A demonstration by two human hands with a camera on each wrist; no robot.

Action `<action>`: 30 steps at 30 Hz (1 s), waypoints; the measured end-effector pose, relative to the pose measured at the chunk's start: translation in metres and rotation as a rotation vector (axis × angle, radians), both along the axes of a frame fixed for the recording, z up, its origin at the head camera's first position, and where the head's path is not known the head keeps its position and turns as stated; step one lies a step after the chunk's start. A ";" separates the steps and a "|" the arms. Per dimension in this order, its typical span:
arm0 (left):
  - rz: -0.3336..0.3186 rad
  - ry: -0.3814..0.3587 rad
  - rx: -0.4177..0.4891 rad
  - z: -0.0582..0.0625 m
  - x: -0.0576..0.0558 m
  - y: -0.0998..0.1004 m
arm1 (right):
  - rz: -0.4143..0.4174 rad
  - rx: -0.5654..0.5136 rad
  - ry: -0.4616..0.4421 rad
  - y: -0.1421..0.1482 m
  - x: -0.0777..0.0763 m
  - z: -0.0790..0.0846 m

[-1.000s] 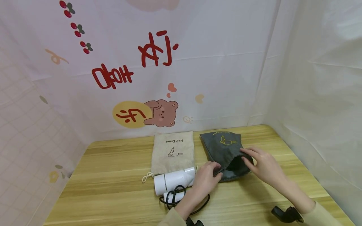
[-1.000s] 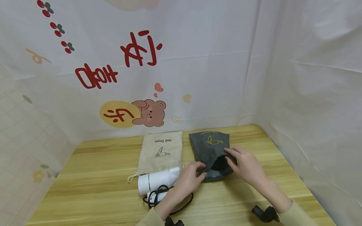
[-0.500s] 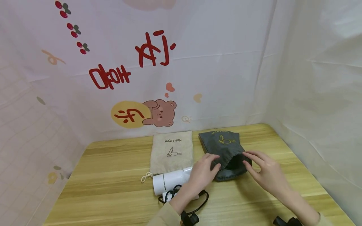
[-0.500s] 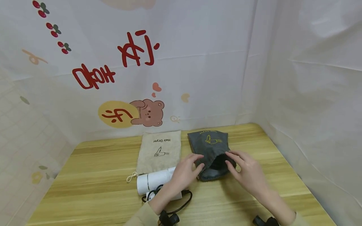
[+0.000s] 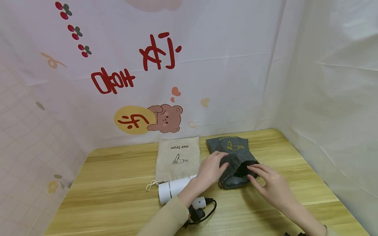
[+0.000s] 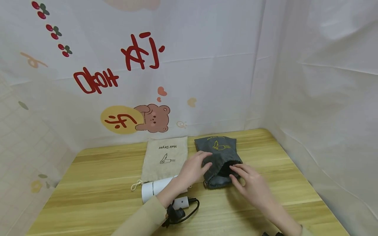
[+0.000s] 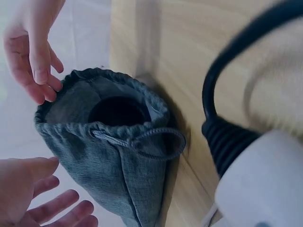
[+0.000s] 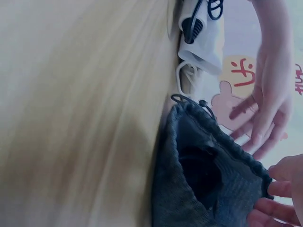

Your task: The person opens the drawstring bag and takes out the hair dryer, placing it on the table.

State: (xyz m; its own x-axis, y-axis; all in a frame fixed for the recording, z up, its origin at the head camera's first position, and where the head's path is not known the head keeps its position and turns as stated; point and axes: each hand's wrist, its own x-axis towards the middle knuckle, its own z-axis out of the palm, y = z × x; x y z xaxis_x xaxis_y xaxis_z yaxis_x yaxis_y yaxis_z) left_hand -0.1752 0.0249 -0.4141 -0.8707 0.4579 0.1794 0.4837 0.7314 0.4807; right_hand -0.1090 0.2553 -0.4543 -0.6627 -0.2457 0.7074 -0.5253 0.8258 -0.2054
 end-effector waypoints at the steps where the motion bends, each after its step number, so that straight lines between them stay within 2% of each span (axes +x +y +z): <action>1: -0.005 0.002 -0.021 0.000 -0.002 0.001 | -0.011 0.003 -0.013 -0.002 0.000 -0.002; 8: -0.024 0.015 -0.110 0.000 -0.012 0.009 | -0.088 -0.010 -0.146 -0.011 0.001 -0.010; 11: 0.002 0.020 -0.134 -0.002 -0.017 0.014 | -0.102 -0.019 -0.193 -0.015 0.000 -0.011; 17: 0.055 0.016 -0.191 -0.002 -0.025 0.022 | -0.124 -0.028 -0.229 -0.018 -0.005 -0.015; 25: 0.041 -0.003 -0.225 -0.008 -0.031 0.034 | -0.172 -0.044 -0.307 -0.017 -0.011 -0.018; 30: 0.055 0.037 -0.181 -0.010 -0.035 0.034 | -0.181 -0.025 -0.312 -0.019 -0.016 -0.020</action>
